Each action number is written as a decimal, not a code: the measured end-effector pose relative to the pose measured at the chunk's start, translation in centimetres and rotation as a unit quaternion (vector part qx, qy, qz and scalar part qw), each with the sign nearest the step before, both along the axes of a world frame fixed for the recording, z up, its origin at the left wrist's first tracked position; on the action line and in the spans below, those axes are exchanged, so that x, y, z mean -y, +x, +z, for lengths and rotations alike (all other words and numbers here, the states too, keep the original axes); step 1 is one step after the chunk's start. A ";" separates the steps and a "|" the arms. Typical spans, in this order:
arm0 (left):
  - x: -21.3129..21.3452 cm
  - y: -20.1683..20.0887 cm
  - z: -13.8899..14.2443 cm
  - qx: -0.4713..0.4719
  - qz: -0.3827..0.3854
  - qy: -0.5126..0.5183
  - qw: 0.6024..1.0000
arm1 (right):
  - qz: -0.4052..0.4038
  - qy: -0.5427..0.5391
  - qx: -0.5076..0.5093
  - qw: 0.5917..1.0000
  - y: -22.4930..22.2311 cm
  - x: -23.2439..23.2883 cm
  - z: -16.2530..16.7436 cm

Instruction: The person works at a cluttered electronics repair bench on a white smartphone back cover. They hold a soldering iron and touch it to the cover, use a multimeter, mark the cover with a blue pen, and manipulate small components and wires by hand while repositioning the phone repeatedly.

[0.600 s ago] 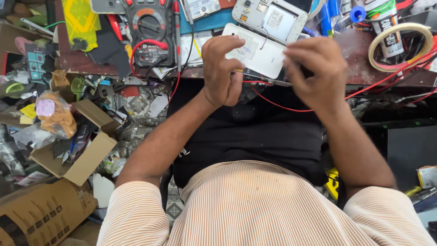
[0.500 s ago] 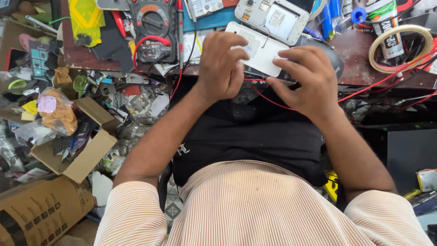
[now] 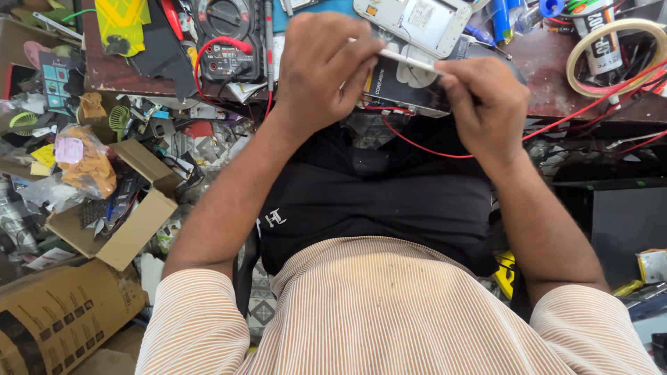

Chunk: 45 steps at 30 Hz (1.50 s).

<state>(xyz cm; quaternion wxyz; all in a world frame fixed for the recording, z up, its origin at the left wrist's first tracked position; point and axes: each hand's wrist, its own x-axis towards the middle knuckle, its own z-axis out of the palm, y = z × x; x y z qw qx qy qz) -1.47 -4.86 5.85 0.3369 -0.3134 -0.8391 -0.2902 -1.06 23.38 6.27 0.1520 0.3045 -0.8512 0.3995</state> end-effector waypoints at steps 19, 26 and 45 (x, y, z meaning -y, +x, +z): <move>-3.8 0.2 -1.7 -0.198 0.074 -0.125 0.969 | 0.002 -0.025 0.007 1.000 -0.6 0.0 -1.3; -3.5 0.9 -1.1 -0.176 0.056 -0.127 0.975 | -0.010 -0.035 0.001 0.999 -0.4 0.2 -1.4; -2.7 1.4 -0.6 -0.192 0.030 -0.123 0.973 | 0.083 0.041 -0.199 0.976 -1.5 0.0 0.1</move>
